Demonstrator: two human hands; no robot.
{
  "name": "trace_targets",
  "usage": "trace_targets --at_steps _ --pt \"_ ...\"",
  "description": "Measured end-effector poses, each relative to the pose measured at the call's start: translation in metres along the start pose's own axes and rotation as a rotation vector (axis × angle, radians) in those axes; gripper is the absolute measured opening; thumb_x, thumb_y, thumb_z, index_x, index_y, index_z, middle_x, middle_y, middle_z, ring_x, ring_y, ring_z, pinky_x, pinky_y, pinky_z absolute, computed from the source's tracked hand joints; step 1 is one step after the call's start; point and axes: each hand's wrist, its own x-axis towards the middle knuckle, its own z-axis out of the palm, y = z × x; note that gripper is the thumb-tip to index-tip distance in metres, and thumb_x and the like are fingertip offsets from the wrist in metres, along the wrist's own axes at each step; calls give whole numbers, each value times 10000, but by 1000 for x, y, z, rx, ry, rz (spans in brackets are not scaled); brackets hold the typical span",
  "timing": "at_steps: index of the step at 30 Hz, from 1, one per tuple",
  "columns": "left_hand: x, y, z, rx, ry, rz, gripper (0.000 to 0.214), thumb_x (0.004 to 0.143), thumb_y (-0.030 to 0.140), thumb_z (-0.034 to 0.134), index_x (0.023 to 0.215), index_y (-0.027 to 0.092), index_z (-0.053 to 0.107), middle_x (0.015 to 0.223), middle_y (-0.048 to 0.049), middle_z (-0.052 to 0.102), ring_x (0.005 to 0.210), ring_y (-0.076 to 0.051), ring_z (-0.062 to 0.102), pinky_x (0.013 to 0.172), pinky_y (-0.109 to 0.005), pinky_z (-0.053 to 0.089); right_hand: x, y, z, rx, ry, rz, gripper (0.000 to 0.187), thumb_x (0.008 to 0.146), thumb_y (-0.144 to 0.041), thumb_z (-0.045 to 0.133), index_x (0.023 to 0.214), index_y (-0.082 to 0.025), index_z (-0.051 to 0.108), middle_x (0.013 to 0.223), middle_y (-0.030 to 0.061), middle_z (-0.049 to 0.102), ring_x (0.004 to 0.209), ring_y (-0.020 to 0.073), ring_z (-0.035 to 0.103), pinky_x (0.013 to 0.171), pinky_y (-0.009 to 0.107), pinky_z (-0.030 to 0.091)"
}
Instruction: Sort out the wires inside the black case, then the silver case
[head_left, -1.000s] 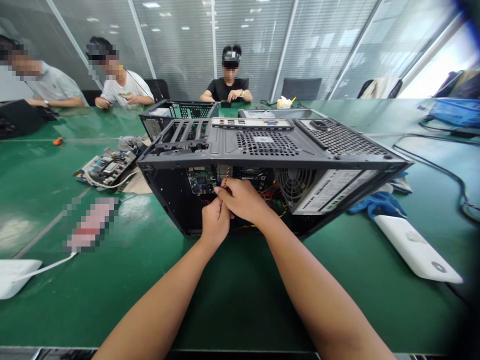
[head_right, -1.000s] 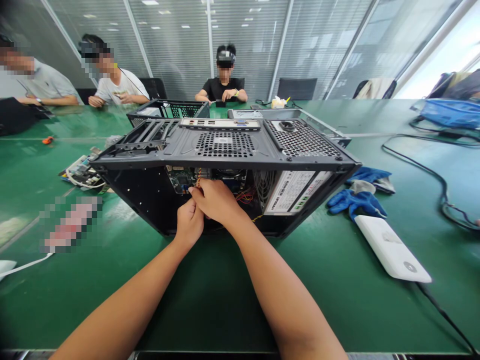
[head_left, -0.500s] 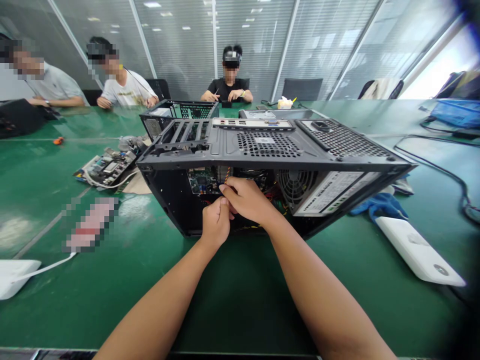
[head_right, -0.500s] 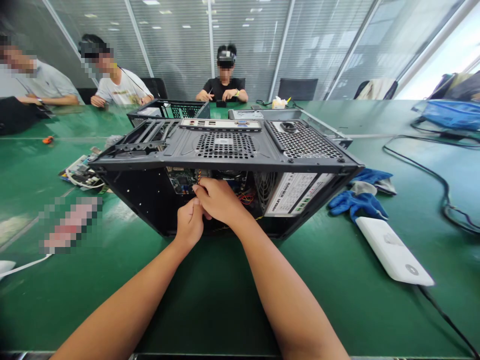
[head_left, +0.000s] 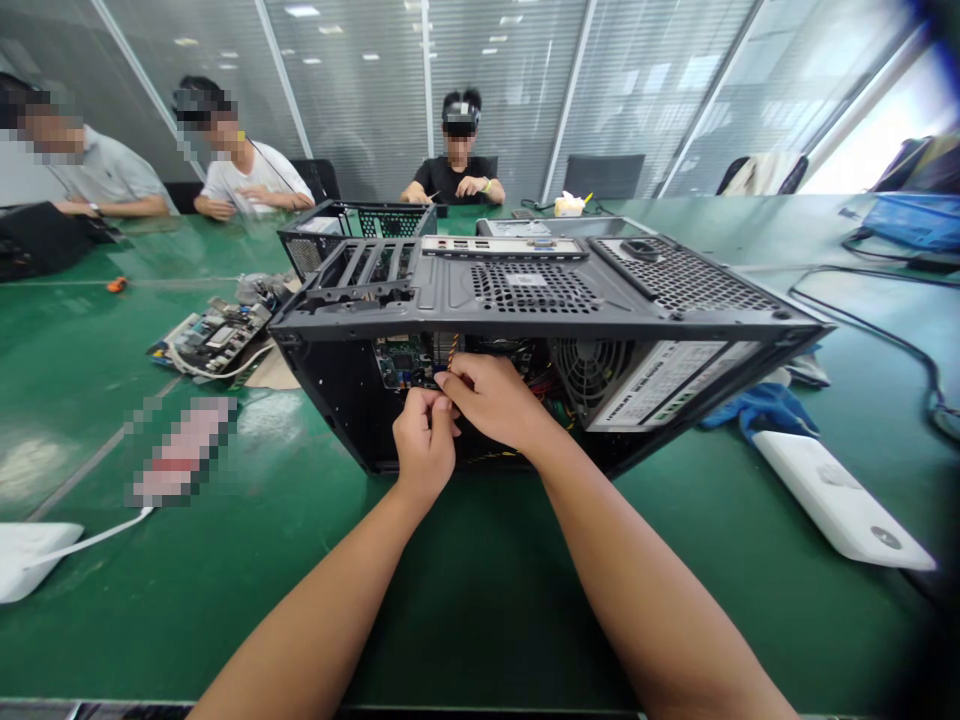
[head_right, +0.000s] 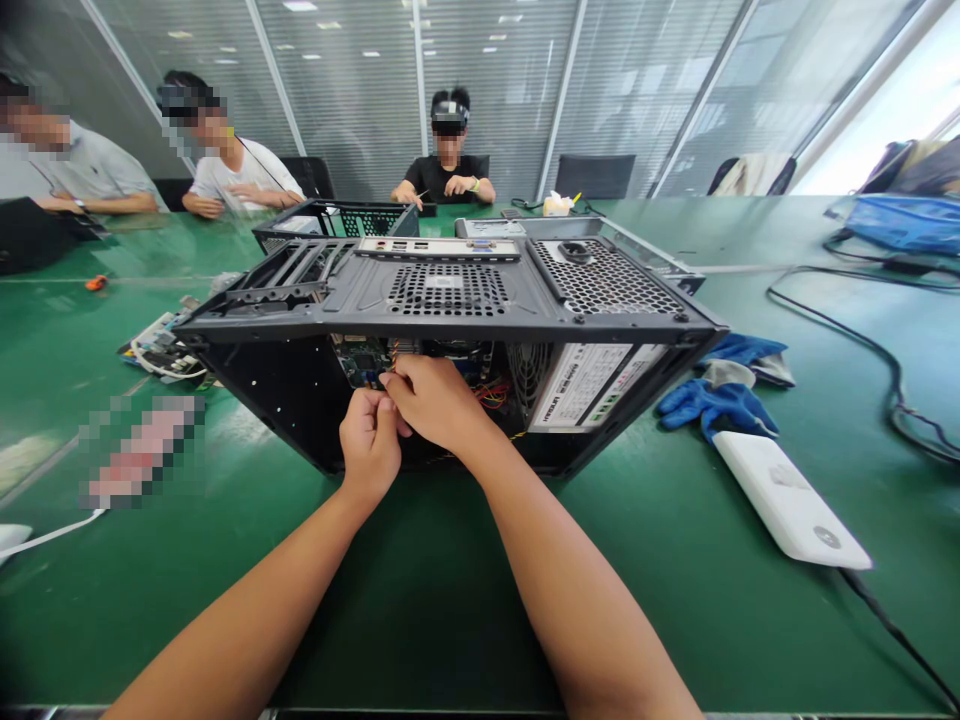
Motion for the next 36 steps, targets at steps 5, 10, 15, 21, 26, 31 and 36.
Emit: trace_targets --at_steps 5,10,15,21,26,31,36 --pt "1 1 0 -4 -4 -30 296 996 409 430 800 204 512 633 19 609 546 -108 567 603 -238 449 0 -1 -2 36 -24 27 280 918 -272 506 650 -194 485 635 -18 553 600 113 454 597 267 283" --pt "2 -1 1 -13 2 -41 341 1007 435 395 797 199 525 660 5 626 535 -102 563 579 -232 455 0 -2 -1 36 1 22 258 917 -252 498 667 -198 463 660 -15 560 621 117 468 610 264 294" --pt "4 0 0 8 3 -35 410 1017 461 349 754 198 521 612 9 598 519 -103 553 563 -231 451 -2 -5 0 59 8 41 288 914 -277 511 645 -205 436 623 -23 538 596 116 462 597 266 290" --pt "5 2 0 10 7 -46 409 1006 465 374 745 195 537 636 2 631 520 -103 564 562 -225 446 -4 -5 1 32 36 69 302 910 -289 510 633 -208 422 617 -21 539 595 119 470 595 271 292" --pt "4 0 0 49 17 -11 322 999 398 410 797 195 559 652 10 637 523 -98 564 577 -220 445 -4 -3 3 -15 65 89 316 907 -287 506 617 -210 406 586 -25 513 567 115 443 582 276 279" --pt "1 -4 1 47 48 47 174 971 340 487 952 186 567 756 -1 639 592 -102 591 608 -225 472 -4 -2 3 -30 81 91 324 907 -299 507 613 -208 406 585 -24 504 564 115 426 568 276 269" --pt "-2 -9 5 14 73 119 193 923 297 573 1065 181 514 868 -35 632 723 -128 634 654 -243 510 -4 -1 2 -40 72 108 319 909 -306 509 619 -210 417 592 -19 513 566 119 432 570 277 273"
